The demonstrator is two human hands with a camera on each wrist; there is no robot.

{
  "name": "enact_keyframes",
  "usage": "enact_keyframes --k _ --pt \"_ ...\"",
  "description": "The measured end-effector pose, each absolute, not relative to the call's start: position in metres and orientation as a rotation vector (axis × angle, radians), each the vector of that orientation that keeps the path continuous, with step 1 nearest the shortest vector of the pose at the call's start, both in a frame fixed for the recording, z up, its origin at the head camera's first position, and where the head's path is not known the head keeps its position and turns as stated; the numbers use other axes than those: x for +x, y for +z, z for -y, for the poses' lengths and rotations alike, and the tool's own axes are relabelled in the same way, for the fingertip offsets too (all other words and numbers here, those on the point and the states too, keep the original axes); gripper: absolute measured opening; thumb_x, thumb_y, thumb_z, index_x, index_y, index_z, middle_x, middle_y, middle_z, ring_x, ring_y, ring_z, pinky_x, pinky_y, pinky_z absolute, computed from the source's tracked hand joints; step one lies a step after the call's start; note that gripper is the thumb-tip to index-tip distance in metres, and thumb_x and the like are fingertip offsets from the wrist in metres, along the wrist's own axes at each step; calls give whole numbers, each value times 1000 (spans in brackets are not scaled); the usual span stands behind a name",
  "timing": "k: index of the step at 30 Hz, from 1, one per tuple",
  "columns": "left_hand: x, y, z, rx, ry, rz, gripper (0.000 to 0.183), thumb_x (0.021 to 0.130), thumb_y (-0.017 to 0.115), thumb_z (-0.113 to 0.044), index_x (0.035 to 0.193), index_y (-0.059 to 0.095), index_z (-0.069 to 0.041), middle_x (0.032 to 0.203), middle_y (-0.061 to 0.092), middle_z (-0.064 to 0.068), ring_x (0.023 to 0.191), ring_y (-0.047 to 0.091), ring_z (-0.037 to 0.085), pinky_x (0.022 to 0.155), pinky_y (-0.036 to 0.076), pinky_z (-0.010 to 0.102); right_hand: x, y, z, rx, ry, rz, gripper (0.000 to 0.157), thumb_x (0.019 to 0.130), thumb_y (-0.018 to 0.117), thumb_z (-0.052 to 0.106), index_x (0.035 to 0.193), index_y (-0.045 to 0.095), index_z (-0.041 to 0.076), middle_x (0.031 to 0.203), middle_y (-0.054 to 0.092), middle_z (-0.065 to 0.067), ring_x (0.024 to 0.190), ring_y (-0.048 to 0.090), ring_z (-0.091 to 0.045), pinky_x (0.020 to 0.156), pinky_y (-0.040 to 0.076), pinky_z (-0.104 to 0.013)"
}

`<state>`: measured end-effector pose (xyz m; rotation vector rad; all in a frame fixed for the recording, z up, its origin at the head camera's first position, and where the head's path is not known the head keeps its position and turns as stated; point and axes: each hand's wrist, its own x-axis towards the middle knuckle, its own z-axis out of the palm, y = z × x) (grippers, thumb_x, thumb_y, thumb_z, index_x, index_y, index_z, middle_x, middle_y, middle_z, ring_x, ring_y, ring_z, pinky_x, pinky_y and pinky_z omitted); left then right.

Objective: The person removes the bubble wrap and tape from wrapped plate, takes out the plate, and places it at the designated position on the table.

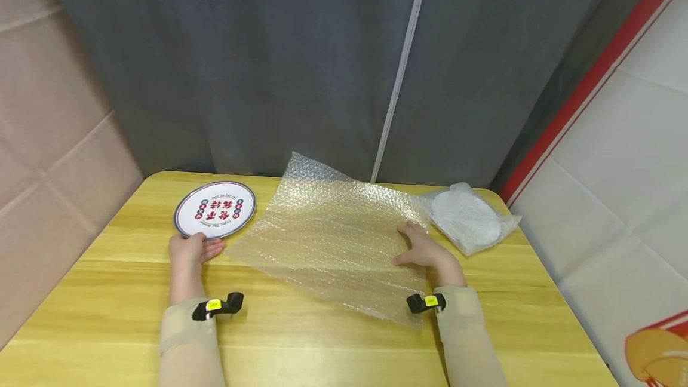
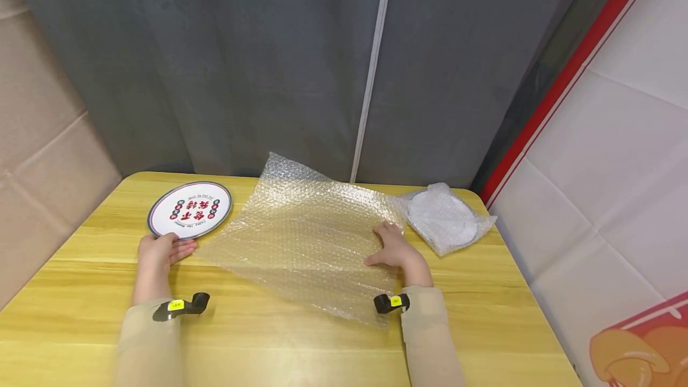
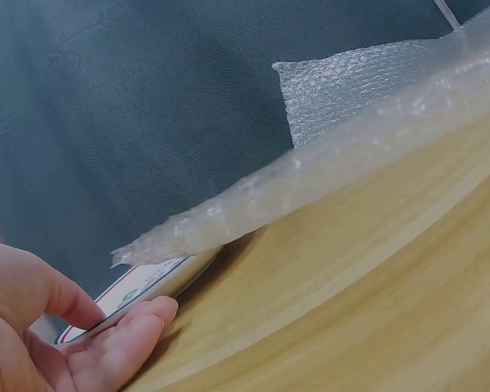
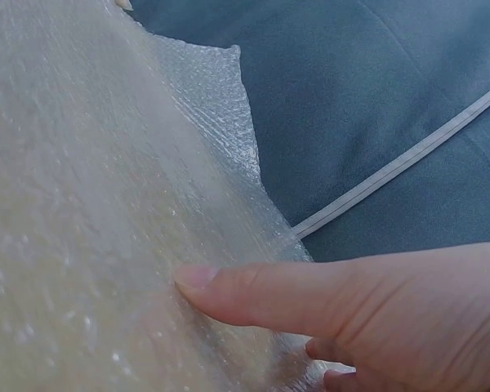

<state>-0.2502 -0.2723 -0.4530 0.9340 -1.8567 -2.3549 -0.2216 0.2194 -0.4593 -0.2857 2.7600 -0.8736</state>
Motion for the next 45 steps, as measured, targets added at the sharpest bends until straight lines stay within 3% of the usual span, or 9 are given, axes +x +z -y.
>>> enact_keyframes --k 8,13,16,21,28,34,38,45 --pt "-247 -452 272 951 -2269 1910 68 93 36 4 150 -1 0 65 60 12 56 67 23 65 59 34 -220 -457 -219 -280 -871 -2760 90 76 80 28 144 32 -5 152 13 -31 140 7 -46 111 12 -60" --pt "-246 -450 271 967 -2235 1901 85 90 41 8 152 -12 -17 65 56 9 52 65 21 62 59 33 -219 -456 -218 -281 -861 -2764 90 76 80 27 144 32 -6 152 13 -32 140 7 -46 112 12 -59" --pt "-247 -450 271 975 -2194 1921 90 88 43 9 153 -12 -21 69 54 8 50 64 20 60 59 32 -219 -455 -218 -288 -849 -2770 90 76 80 27 144 32 -7 151 14 -33 139 8 -47 111 13 -59" --pt "-247 -452 271 982 -2050 2035 87 86 46 6 154 -2 -17 93 49 12 47 62 18 56 58 30 -220 -453 -217 -296 -828 -2779 89 76 80 27 143 33 -8 150 15 -35 138 10 -49 111 14 -60" --pt "-246 -451 271 969 -1889 2105 73 90 50 -3 153 15 -10 112 48 21 44 57 14 47 55 27 -220 -454 -216 -296 -807 -2796 89 76 81 27 143 33 -8 150 14 -35 138 12 -49 111 15 -59" --pt "-246 -449 270 920 -1757 2137 60 90 51 -10 147 33 -2 134 45 27 42 51 8 39 46 21 -219 -453 -216 -286 -791 -2804 90 76 81 27 143 33 -8 150 14 -35 138 13 -49 111 16 -58" --pt "-249 -445 268 913 -1653 2178 48 92 51 -13 137 47 2 127 51 25 43 48 6 40 41 19 -218 -450 -214 -282 -790 -2803 89 77 80 26 143 32 -9 150 14 -35 137 14 -49 111 16 -58" --pt "-255 -433 257 867 -1570 2233 38 93 52 -18 123 60 3 90 59 10 47 50 6 44 42 18 -214 -447 -212 -308 -788 -2818 81 80 76 20 141 33 -11 148 17 -36 137 15 -49 112 16 -56"
